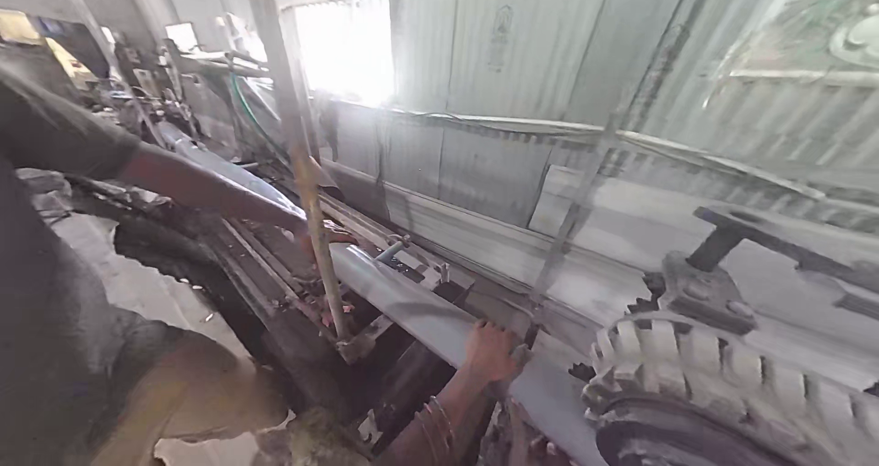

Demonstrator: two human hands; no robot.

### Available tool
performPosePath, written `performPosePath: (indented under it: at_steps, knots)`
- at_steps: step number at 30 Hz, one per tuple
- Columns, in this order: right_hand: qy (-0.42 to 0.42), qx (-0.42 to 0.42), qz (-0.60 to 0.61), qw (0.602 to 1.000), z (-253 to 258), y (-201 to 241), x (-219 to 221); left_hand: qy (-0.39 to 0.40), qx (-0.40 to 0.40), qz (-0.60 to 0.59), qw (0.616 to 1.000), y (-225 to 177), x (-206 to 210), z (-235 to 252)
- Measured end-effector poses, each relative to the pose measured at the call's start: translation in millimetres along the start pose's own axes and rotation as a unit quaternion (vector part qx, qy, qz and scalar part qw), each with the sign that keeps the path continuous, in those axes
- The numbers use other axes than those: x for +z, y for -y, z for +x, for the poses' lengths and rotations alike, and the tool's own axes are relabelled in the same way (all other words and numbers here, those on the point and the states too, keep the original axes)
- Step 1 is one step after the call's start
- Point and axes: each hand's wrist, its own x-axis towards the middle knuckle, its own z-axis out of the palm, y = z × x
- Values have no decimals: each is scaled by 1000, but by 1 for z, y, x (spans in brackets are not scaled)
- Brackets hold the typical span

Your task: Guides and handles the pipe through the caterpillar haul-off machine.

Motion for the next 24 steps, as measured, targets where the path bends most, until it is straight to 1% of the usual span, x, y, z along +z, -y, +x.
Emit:
performPosePath:
  at_steps: [3,4,7,9,11,14,16,20,24]
  knots:
    - [88,68,-26,993,2,6,-10,-2,-3,-1,1000,-3,0,-2]
    - [92,80,-29,992,2,8,-14,0,-3,-1,1000,-4,-1,-3]
    - [70,89,-19,993,0,9,-17,-8,2,2,1000,-6,1,-2]
    - [25,58,-7,998,-2,6,-15,-16,6,8,1000,-7,3,-1]
    - [34,56,3,998,-2,4,-17,-10,0,16,1000,-9,3,-1]
    - [77,76,10,994,-1,6,-23,-7,-3,27,1000,-10,4,1]
    - [84,73,10,994,-1,6,-23,-17,4,24,1000,-10,6,1]
    - [123,75,-5,990,1,8,-28,-30,10,16,999,-10,9,1]
    - [99,67,-14,993,0,3,-19,-45,15,14,999,-12,12,-2]
